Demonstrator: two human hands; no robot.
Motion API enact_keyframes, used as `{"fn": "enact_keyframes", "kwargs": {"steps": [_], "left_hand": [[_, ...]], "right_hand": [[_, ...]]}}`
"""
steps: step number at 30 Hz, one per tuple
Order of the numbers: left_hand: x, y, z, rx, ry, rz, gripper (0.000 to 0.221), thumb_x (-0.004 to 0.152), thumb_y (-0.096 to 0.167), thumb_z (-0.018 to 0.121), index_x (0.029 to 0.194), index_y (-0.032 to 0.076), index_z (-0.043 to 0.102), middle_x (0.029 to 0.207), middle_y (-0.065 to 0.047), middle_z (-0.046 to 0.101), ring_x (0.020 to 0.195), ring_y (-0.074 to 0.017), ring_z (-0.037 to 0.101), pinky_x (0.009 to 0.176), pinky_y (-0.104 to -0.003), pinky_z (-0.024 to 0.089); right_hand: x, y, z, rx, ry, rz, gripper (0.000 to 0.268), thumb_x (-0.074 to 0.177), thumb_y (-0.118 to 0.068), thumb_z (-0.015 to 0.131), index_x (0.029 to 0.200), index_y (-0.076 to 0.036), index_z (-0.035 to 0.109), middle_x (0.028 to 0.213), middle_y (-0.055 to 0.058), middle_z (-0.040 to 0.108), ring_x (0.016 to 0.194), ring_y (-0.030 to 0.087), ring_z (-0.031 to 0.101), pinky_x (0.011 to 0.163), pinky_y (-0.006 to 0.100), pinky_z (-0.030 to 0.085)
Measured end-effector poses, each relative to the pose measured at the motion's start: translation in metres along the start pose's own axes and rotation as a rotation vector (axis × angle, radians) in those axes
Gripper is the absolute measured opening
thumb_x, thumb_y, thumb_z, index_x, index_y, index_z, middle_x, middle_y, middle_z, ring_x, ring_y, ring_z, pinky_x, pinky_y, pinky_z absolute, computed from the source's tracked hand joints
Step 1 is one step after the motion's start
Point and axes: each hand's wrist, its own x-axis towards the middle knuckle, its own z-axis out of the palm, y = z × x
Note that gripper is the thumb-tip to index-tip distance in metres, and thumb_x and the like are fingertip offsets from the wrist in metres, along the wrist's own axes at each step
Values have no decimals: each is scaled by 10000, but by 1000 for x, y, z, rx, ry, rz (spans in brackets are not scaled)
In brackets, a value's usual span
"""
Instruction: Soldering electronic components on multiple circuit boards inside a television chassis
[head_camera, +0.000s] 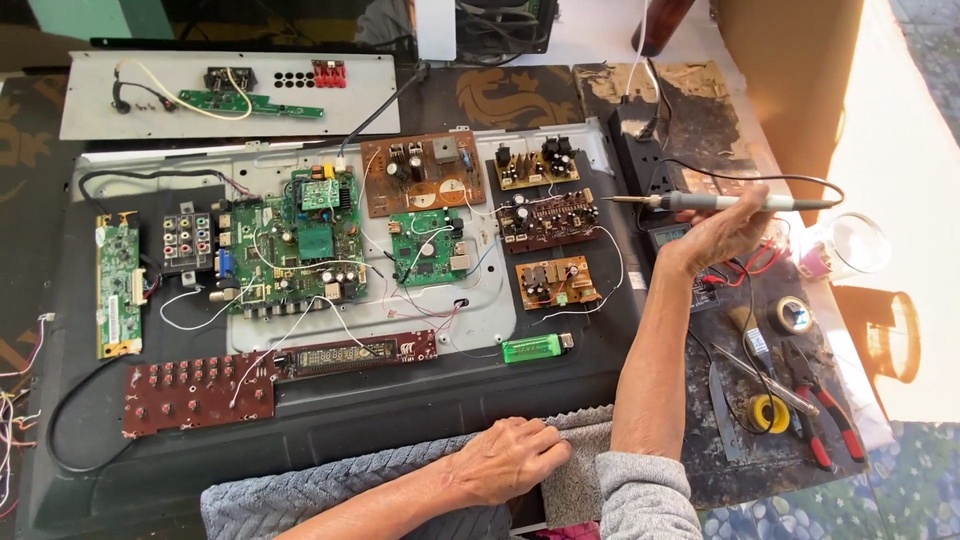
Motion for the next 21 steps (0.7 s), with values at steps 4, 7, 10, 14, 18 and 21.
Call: {"fn": "enact_keyframes", "kwargs": {"steps": [4,7,10,14,18,21], "left_hand": [[0,1,0,0,-9,-10,88,971,-77,547,1014,-1,543,867,-115,531,684,-263,502,553,-387,422],[-1,1,-1,-8,-22,-16,97,968,-84,544,1016,0,543,876,-118,528,699,-271,503,575,-393,422],[0,1,-2,-22,-24,-12,91,969,-83,529,1014,-4,535,870,-124,532,688,-274,501,567,-397,421],[-2,1,2,8,-26,-18,105,958,-87,549,1016,1,542,875,-119,541,690,-264,504,555,-389,421],[0,3,-4,-7,4,-19,84,970,-69,540,1012,3,550,877,-112,529,700,-273,501,561,-394,407],[0,2,-3,-24,-20,-15,75,990,-75,539,1005,-2,543,871,-123,533,689,-270,496,556,-394,410]], "right_hand": [[-6,-3,0,-54,-39,-46,306,881,-386,668,900,-86,611,727,41,542,390,204,585,296,292,473],[-18,-9,3,-129,-143,-79,320,920,-416,634,837,-115,570,621,26,583,392,201,616,325,274,468],[-22,-10,5,-157,-128,-43,349,899,-447,634,796,-132,524,624,4,506,412,168,579,320,284,481],[-21,-6,4,-136,-148,-46,340,922,-429,633,814,-127,520,556,16,494,366,168,536,324,284,487],[-12,-3,3,-112,-100,-101,303,917,-378,631,834,-93,570,585,48,558,354,192,553,308,284,474],[-9,-1,1,-149,-70,-106,289,917,-368,633,807,-106,580,644,16,605,398,178,590,327,262,455]]}}
